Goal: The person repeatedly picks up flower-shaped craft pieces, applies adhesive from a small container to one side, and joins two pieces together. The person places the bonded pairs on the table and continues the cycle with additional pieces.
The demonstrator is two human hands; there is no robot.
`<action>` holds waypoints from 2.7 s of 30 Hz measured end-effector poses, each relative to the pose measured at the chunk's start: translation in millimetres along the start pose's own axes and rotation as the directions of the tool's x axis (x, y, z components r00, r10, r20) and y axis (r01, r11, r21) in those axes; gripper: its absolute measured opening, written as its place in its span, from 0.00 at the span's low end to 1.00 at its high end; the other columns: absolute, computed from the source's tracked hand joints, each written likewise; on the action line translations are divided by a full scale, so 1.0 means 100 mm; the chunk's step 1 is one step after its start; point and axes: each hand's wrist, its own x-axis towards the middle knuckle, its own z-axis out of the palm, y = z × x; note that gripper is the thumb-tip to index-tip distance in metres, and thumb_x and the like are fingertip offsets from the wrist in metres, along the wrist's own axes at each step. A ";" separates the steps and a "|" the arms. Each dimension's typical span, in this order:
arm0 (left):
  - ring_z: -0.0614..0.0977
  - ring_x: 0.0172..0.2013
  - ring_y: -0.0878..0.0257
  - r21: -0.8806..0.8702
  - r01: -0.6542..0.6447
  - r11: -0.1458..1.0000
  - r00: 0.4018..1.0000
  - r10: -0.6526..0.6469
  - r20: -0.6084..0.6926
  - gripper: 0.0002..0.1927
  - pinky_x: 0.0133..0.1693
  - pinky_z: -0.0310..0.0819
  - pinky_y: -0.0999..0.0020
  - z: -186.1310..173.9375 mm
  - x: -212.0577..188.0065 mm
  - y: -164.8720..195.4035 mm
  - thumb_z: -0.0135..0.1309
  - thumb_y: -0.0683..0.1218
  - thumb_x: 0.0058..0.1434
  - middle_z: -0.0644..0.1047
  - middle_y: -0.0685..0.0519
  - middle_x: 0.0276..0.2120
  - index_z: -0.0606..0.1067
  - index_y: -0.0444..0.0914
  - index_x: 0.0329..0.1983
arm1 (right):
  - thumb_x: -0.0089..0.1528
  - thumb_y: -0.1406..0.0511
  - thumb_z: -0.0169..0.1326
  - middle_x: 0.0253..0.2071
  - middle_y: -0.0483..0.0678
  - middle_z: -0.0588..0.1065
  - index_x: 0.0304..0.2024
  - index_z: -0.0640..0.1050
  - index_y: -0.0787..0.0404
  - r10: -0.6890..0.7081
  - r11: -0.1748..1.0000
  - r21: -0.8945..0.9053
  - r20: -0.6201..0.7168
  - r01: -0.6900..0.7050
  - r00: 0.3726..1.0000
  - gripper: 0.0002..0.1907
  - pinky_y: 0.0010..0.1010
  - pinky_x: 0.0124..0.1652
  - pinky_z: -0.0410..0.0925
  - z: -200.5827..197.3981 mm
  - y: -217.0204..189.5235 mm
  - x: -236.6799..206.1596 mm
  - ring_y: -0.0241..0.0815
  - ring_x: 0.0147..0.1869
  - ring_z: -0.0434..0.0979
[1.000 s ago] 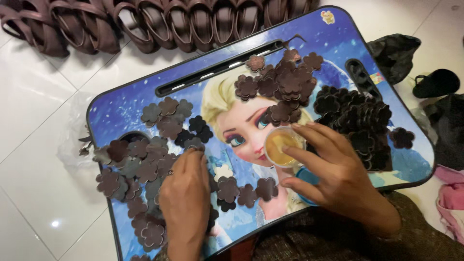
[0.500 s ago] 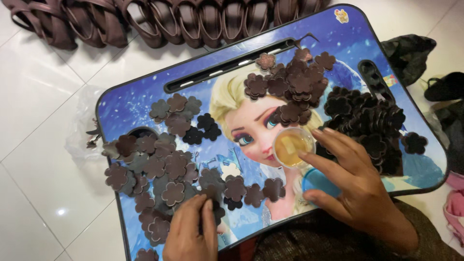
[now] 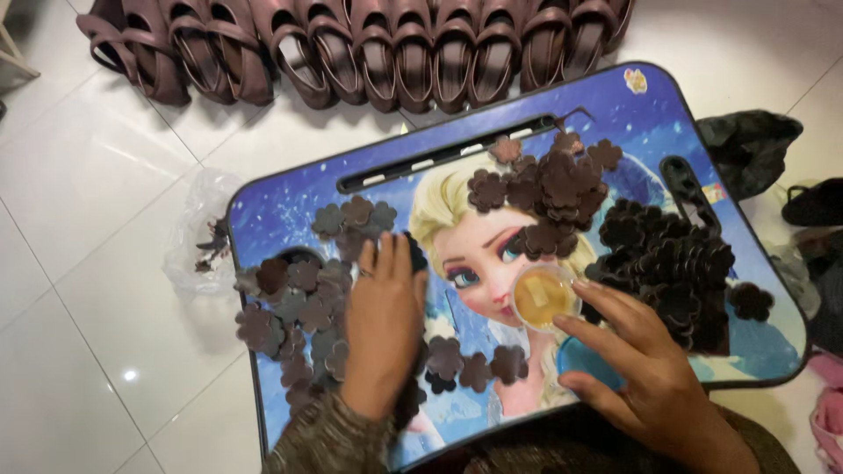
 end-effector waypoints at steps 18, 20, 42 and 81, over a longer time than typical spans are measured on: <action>0.80 0.44 0.42 -0.169 0.204 0.964 0.978 -0.191 0.088 0.21 0.45 0.74 0.52 -0.30 0.57 -0.46 0.64 0.48 0.55 0.80 0.42 0.46 0.78 0.33 0.50 | 0.57 0.54 0.59 0.67 0.55 0.69 0.57 0.77 0.57 0.136 0.990 -0.051 0.037 -0.134 0.990 0.27 0.41 0.65 0.62 0.02 0.11 0.30 0.52 0.71 0.69; 0.80 0.43 0.42 -0.142 0.267 0.953 0.958 -0.247 0.144 0.23 0.43 0.73 0.51 -0.34 0.51 -0.45 0.66 0.49 0.53 0.80 0.43 0.44 0.78 0.34 0.49 | 0.57 0.55 0.59 0.66 0.56 0.69 0.56 0.78 0.58 0.190 0.982 -0.015 0.063 -0.190 0.980 0.26 0.42 0.64 0.63 0.02 0.08 0.25 0.53 0.70 0.69; 0.81 0.44 0.49 -0.186 0.289 0.939 0.956 -0.275 0.098 0.30 0.46 0.76 0.55 -0.07 -0.15 -0.29 0.70 0.54 0.45 0.79 0.48 0.45 0.77 0.46 0.53 | 0.62 0.49 0.54 0.65 0.57 0.70 0.61 0.75 0.59 -0.050 0.983 -0.185 -0.264 0.001 0.963 0.30 0.46 0.63 0.59 -0.16 0.73 -0.65 0.59 0.70 0.67; 0.79 0.45 0.49 -0.193 0.192 0.962 0.980 -0.178 0.088 0.18 0.44 0.73 0.56 0.76 0.14 -0.15 0.66 0.47 0.55 0.81 0.49 0.45 0.81 0.37 0.48 | 0.75 0.52 0.34 0.46 0.61 0.75 0.39 0.75 0.71 -0.453 0.854 -0.490 -0.538 0.173 0.711 0.30 0.54 0.55 0.67 0.97 1.48 -0.25 0.63 0.52 0.74</action>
